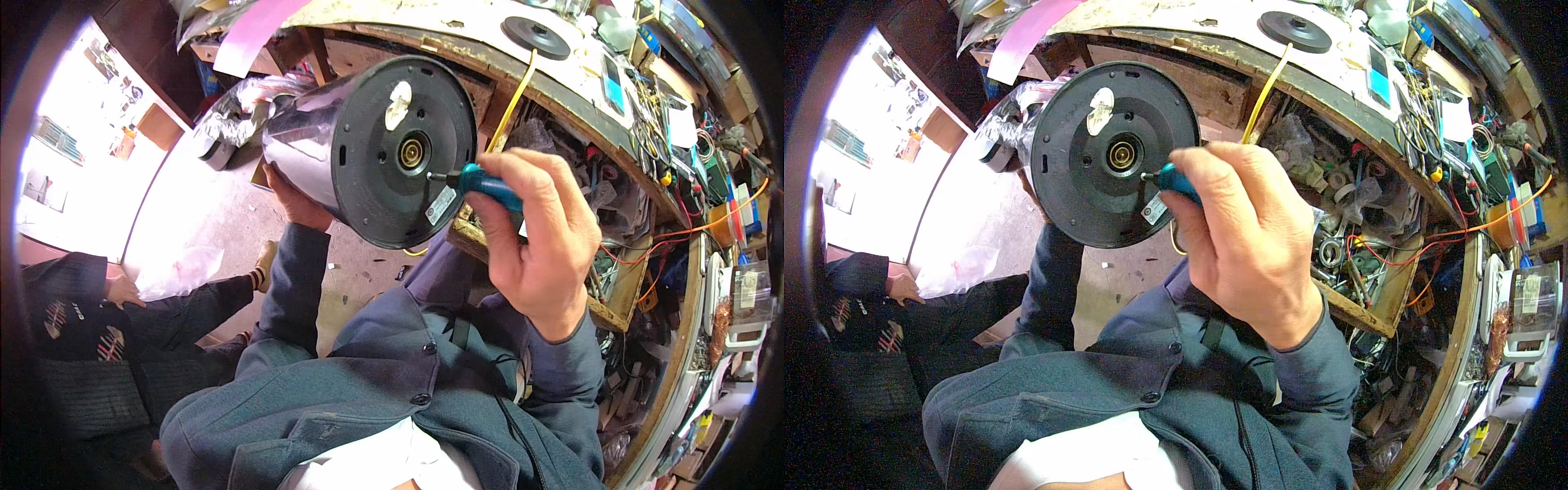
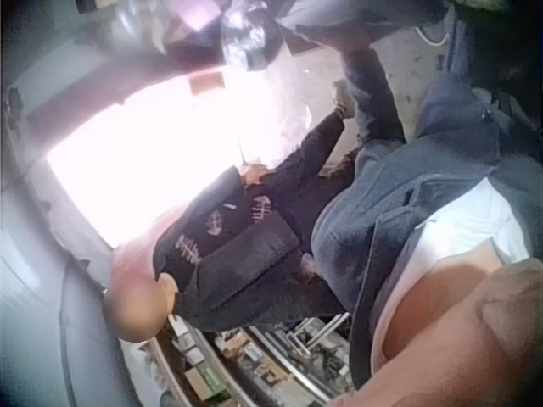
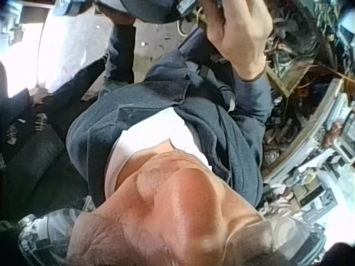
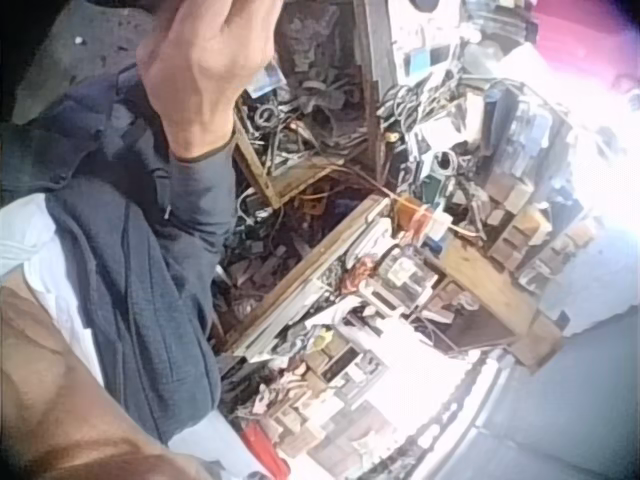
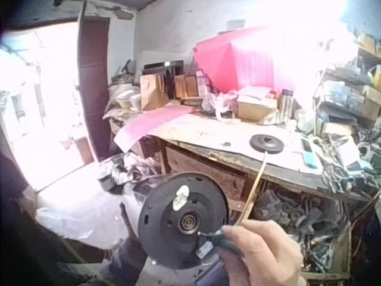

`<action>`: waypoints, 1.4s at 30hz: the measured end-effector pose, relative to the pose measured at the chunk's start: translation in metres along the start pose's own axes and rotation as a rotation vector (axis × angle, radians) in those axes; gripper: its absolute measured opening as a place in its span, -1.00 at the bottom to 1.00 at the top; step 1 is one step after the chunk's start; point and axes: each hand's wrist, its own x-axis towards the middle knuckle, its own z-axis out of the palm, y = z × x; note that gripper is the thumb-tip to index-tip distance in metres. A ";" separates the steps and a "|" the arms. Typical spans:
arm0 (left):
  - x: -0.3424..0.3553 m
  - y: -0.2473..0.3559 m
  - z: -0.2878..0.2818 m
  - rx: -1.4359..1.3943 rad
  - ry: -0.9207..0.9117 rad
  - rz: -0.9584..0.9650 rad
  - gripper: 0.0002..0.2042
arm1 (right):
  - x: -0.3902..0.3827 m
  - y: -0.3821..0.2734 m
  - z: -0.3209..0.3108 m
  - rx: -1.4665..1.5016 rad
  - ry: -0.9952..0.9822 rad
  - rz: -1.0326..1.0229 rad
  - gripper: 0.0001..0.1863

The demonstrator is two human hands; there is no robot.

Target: The person holds a black cylindrical device and uses a screwdriver to adjust components on its base. They then use a multimeter to test electrical connections on the device's terminals. The person continues to manipulate the device and tools while seated on the floor.

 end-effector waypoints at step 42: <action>-0.027 -0.002 0.000 0.081 0.017 -0.045 -0.20 | 0.007 0.000 0.006 0.223 -0.098 0.094 -0.66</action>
